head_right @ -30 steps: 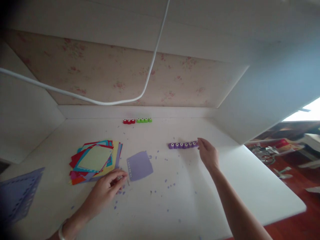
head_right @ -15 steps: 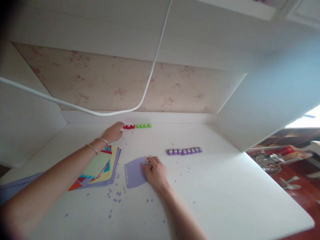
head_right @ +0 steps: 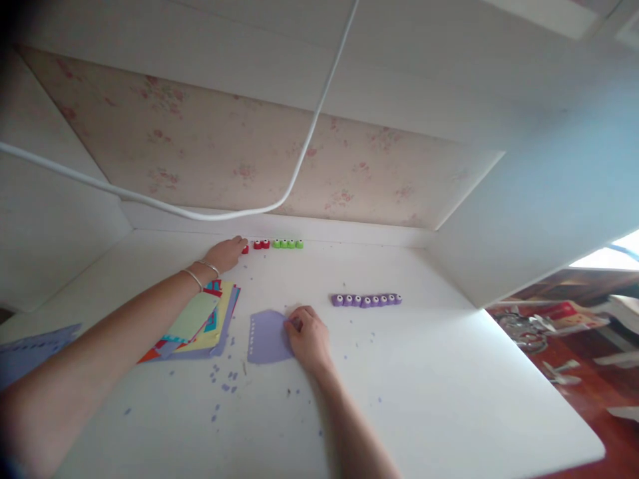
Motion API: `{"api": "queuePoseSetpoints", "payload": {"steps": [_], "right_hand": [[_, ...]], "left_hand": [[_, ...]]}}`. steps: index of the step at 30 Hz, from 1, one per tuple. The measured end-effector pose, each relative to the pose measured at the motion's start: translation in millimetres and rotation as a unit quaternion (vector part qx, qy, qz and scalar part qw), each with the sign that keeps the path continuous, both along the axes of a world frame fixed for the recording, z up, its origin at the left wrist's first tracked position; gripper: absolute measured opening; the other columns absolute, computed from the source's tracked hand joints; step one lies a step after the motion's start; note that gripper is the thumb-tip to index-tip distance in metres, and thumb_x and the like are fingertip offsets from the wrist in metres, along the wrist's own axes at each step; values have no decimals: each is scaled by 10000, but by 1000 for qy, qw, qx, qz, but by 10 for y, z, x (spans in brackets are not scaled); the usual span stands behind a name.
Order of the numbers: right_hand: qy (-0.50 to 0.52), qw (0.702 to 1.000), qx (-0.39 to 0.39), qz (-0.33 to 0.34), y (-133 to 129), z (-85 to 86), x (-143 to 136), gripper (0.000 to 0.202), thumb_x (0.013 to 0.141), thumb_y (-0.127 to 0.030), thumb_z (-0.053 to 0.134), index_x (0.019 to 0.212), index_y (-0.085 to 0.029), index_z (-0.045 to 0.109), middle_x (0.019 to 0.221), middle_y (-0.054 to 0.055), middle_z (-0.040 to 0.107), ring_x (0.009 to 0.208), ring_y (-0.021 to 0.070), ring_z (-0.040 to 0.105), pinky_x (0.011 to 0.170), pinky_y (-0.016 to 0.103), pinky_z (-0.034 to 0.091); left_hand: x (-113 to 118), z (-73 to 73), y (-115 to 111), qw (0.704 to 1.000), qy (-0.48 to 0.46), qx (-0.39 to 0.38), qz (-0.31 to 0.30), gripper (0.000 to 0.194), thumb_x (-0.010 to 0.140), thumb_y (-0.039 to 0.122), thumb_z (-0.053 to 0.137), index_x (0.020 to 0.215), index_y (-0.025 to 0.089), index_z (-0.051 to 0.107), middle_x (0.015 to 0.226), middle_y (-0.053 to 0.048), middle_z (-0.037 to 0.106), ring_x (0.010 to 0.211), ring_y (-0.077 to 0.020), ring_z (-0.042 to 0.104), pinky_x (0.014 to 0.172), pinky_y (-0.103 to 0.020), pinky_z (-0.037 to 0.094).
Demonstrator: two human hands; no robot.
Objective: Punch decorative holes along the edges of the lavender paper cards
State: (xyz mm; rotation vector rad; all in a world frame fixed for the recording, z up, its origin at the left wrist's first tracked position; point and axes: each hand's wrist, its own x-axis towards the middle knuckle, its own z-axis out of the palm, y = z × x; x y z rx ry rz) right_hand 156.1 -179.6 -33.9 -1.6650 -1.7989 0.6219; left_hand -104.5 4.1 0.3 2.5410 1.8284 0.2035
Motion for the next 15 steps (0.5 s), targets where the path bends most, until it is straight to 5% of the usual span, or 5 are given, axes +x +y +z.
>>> {"api": "queuePoseSetpoints", "payload": {"steps": [4, 8, 12, 15], "right_hand": [[89, 995, -30, -20, -19, -14, 38, 169, 861, -370, 542, 832, -211, 590, 569, -37, 545, 520, 131, 507, 505, 241, 358], [236, 971, -34, -31, -36, -59, 70, 234, 871, -441, 531, 839, -210, 517, 555, -54, 520, 489, 114, 484, 475, 228, 353], [334, 940, -39, -55, -28, -72, 89, 312, 827, -482, 588, 943, -197, 533, 629, -28, 591, 503, 118, 516, 472, 235, 405], [355, 931, -47, -66, -15, -55, 100, 421, 800, -477, 623, 1080, -169, 562, 718, 19, 646, 563, 142, 571, 515, 262, 461]], "left_hand": [[-7, 122, -62, 1000, -8, -8, 15, 336, 916, 324, 566, 1205, 158, 538, 1196, -92, 564, 1001, -217, 596, 830, -423, 521], [-15, 331, -246, 999, -38, 1, 30, 298, 919, 321, 544, 1138, 122, 576, 1110, -123, 620, 982, -245, 617, 848, -425, 496], [18, 459, -778, 996, -90, 2, 9, 300, 903, 388, 511, 1065, 163, 628, 952, -91, 708, 891, -246, 672, 800, -335, 494], [53, 385, -1326, 989, -143, -14, -17, 345, 921, 421, 466, 1177, 230, 596, 1017, -37, 717, 876, -189, 689, 773, -260, 508]]}}
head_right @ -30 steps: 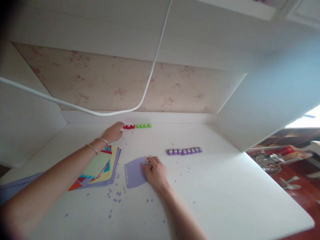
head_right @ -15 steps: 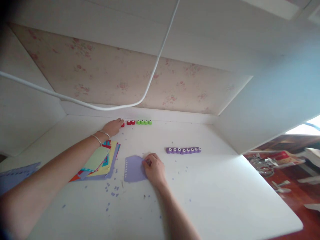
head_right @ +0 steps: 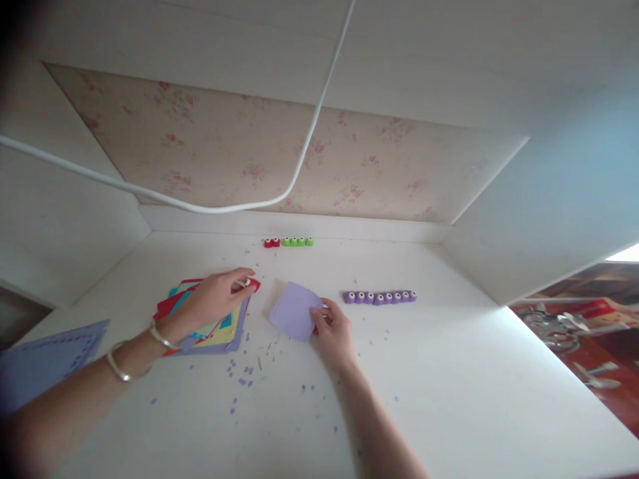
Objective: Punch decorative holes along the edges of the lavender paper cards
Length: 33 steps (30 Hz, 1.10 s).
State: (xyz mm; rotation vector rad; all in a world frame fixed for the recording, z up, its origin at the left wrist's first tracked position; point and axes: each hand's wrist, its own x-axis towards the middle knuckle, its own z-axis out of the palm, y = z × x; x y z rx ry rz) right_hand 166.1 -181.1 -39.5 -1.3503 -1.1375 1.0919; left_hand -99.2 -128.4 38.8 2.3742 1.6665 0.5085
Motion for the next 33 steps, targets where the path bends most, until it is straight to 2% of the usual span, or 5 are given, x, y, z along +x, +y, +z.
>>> {"api": "queuePoseSetpoints", "payload": {"steps": [5, 10, 20, 27, 33], "right_hand": [[-12, 1000, 2, 0, -21, 10, -7, 340, 817, -445, 609, 999, -159, 641, 780, 53, 673, 619, 147, 592, 560, 270, 478], [17, 1000, -11, -19, -60, 8, -32, 286, 807, -433, 622, 930, -176, 621, 763, 44, 680, 636, 157, 616, 583, 288, 508], [3, 999, -30, 9, -31, 22, -28, 317, 822, -450, 601, 970, -170, 572, 713, 39, 679, 592, 159, 620, 555, 299, 520], [-4, 999, -30, 20, -32, 9, -22, 298, 839, -444, 589, 967, -175, 569, 725, 36, 673, 583, 150, 618, 563, 301, 521], [9, 1000, -24, 16, -38, 20, -16, 291, 837, -441, 600, 957, -178, 564, 700, 21, 660, 567, 144, 612, 545, 292, 527]], "left_hand": [[25, -371, -688, 976, -202, -82, 8, 299, 913, 430, 497, 1089, 237, 642, 884, 5, 739, 736, -159, 699, 667, -229, 542], [85, -642, -894, 964, -257, -58, -16, 222, 905, 341, 554, 1091, 252, 636, 1063, -9, 702, 895, -157, 678, 810, -257, 543], [181, -635, -949, 992, -107, 44, -50, 211, 935, 345, 522, 1101, 231, 585, 1004, -35, 661, 923, -186, 634, 827, -319, 508], [206, -627, -965, 998, -35, 48, -36, 210, 931, 370, 522, 1090, 256, 596, 1000, -25, 618, 875, -176, 626, 742, -285, 510], [201, -654, -972, 999, -37, 28, -28, 261, 896, 405, 571, 1107, 253, 588, 1069, -31, 600, 940, -196, 617, 815, -320, 514]]}}
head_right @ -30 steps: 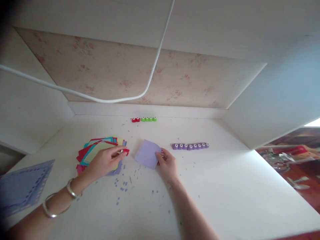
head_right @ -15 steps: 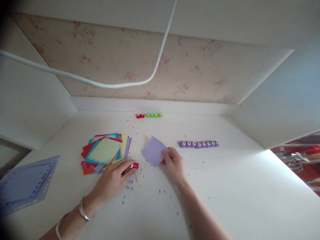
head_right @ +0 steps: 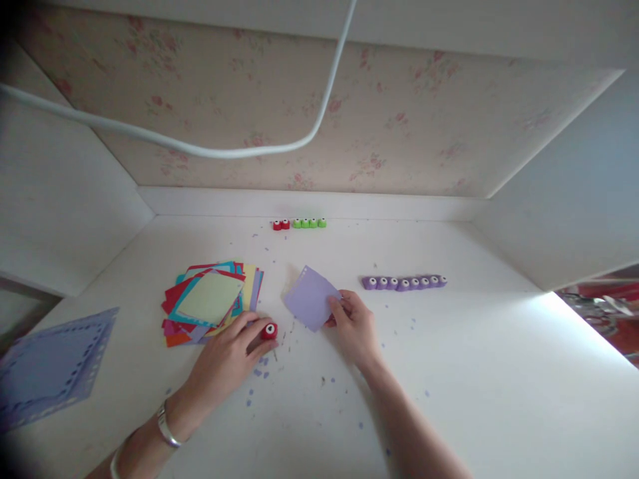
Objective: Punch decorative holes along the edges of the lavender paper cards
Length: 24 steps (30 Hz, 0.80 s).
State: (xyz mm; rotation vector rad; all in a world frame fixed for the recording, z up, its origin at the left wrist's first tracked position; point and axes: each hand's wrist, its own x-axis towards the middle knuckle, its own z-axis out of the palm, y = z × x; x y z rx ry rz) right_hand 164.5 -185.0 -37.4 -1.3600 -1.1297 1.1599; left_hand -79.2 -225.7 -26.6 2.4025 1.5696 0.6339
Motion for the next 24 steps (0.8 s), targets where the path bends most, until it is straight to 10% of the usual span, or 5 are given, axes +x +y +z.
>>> {"api": "queuePoseSetpoints", "payload": {"steps": [24], "right_hand": [[-9, 999, -4, 42, -155, 150, -100, 281, 851, -450, 575, 941, -184, 583, 696, 28, 656, 595, 158, 634, 546, 308, 578]], "left_hand": [[-10, -40, 65, 990, -119, -13, 80, 256, 861, 405, 621, 1061, 247, 629, 924, -13, 709, 697, -160, 659, 661, -280, 535]]}}
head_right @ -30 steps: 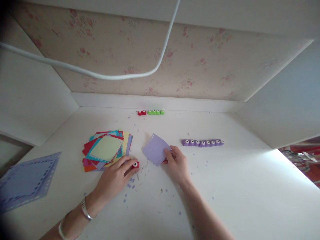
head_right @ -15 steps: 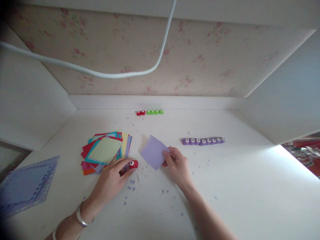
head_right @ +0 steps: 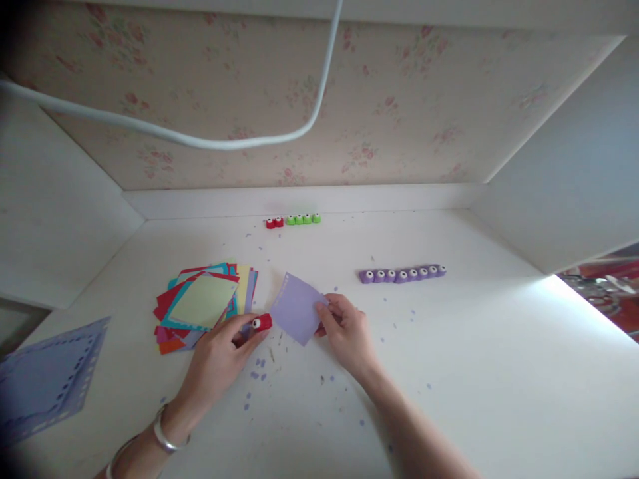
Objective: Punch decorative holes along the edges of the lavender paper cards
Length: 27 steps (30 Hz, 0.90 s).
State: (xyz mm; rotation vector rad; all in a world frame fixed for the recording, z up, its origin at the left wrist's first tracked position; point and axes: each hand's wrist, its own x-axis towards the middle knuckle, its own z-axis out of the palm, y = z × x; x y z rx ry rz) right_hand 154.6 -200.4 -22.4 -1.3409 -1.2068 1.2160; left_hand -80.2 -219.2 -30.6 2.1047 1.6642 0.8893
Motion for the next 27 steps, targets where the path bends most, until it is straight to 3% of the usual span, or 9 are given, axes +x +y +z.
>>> {"api": "queuePoseSetpoints", "payload": {"steps": [27], "right_hand": [[-25, 1000, 7, 8, -9, -65, 26, 299, 856, -472, 566, 948, -189, 591, 716, 36, 674, 582, 165, 644, 542, 308, 560]], "left_hand": [[12, -6, 8, 1000, 16, 10, -4, 238, 860, 388, 625, 1054, 251, 615, 963, -14, 700, 729, -167, 660, 664, -286, 527]]}}
